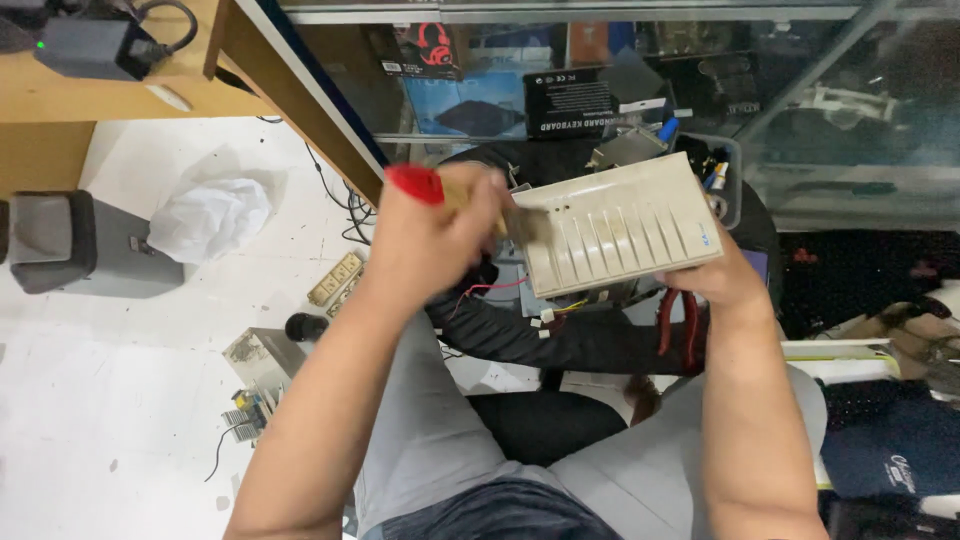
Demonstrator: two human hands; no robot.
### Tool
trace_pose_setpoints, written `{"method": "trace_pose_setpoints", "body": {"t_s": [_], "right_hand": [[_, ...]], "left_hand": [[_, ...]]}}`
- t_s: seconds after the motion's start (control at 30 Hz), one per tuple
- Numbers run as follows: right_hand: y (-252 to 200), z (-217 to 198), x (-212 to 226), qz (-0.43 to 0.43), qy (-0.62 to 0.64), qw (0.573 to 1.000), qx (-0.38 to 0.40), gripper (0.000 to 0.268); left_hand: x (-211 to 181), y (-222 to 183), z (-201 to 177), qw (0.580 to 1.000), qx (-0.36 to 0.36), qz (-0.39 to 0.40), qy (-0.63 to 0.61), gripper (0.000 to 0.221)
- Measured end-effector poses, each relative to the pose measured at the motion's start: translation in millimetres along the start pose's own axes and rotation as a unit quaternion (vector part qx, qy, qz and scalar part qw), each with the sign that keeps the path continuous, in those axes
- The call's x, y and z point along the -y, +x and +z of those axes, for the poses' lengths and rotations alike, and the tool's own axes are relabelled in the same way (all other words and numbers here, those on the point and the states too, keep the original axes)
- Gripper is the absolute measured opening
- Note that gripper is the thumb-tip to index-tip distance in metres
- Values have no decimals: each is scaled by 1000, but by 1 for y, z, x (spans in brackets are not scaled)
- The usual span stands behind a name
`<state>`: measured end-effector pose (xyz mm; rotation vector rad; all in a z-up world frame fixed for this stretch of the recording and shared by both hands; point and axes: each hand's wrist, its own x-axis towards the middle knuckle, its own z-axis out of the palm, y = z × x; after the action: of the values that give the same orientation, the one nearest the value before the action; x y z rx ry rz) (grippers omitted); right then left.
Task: Cleaning the outer plastic casing of an electronic device using a brush and a cloth
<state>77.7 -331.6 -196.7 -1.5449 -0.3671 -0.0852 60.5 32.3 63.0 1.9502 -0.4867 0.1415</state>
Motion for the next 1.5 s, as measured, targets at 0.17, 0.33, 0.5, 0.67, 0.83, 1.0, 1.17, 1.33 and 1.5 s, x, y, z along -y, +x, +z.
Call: {"method": "trace_pose_setpoints", "body": {"t_s": [0.17, 0.33, 0.5, 0.67, 0.83, 1.0, 1.17, 1.33, 1.5], "right_hand": [[21, 32, 65, -36, -1, 999, 33, 128], [26, 34, 75, -14, 9, 998, 53, 130], [27, 26, 78, -21, 25, 999, 38, 124], [28, 39, 111, -40, -86, 989, 111, 93], [27, 35, 98, -61, -111, 988, 92, 93], [13, 34, 86, -33, -108, 991, 66, 98], [-3, 31, 79, -29, -147, 987, 58, 71], [-5, 38, 91, -36, -160, 985, 56, 71], [-4, 31, 85, -36, -190, 979, 60, 69]], "left_hand": [[-4, 34, 5, 993, -1, 72, 91, 30], [-21, 65, 59, 989, 45, 114, 83, 34], [-22, 71, 40, 977, 98, 120, 149, 36], [-35, 27, -2, 983, 168, 18, 70, 38], [34, -39, -29, 981, -123, -126, -87, 41], [111, -132, 0, 950, -163, -179, -196, 39], [149, -168, 78, 962, 71, -205, 166, 19], [216, -183, 136, 901, 188, -53, 388, 45], [218, -188, 134, 868, 150, 7, 474, 67]]}}
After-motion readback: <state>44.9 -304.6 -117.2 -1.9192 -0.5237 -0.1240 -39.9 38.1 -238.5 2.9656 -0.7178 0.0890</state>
